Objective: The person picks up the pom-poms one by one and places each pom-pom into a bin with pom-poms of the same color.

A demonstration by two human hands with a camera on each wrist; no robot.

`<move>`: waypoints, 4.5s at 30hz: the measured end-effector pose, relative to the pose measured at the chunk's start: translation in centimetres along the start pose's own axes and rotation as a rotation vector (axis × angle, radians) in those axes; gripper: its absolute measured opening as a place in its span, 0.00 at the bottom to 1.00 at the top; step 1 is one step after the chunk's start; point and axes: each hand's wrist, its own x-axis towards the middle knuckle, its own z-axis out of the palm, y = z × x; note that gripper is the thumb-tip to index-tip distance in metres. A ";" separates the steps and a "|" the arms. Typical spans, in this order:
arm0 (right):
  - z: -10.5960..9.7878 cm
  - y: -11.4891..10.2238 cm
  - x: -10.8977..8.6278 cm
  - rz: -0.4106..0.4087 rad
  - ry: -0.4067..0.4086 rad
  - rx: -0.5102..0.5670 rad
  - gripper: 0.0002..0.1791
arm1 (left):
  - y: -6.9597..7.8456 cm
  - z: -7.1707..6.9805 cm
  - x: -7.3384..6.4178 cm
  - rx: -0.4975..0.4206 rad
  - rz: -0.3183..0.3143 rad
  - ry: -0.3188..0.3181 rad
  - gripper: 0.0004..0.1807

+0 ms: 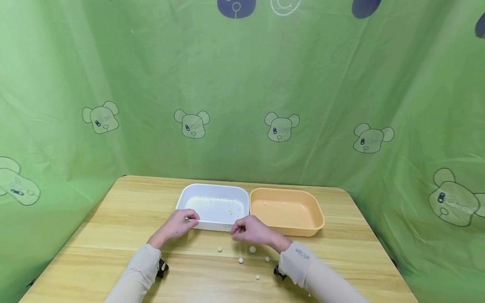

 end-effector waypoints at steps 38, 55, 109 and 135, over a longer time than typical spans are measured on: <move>3.8 1.0 2.8 -0.025 -0.176 -0.325 0.10 | 0.0 0.1 0.0 -0.003 -0.005 0.011 0.03; 4.4 1.0 4.0 -0.081 -0.236 -0.400 0.08 | -0.1 0.0 0.0 -0.006 0.007 0.006 0.06; 3.7 0.3 3.2 -0.151 -0.235 -0.377 0.07 | -0.3 0.0 0.2 0.001 0.012 0.020 0.03; -0.1 -2.6 0.6 -0.192 -0.116 -0.292 0.02 | 0.0 0.0 0.0 -0.006 0.001 0.013 0.05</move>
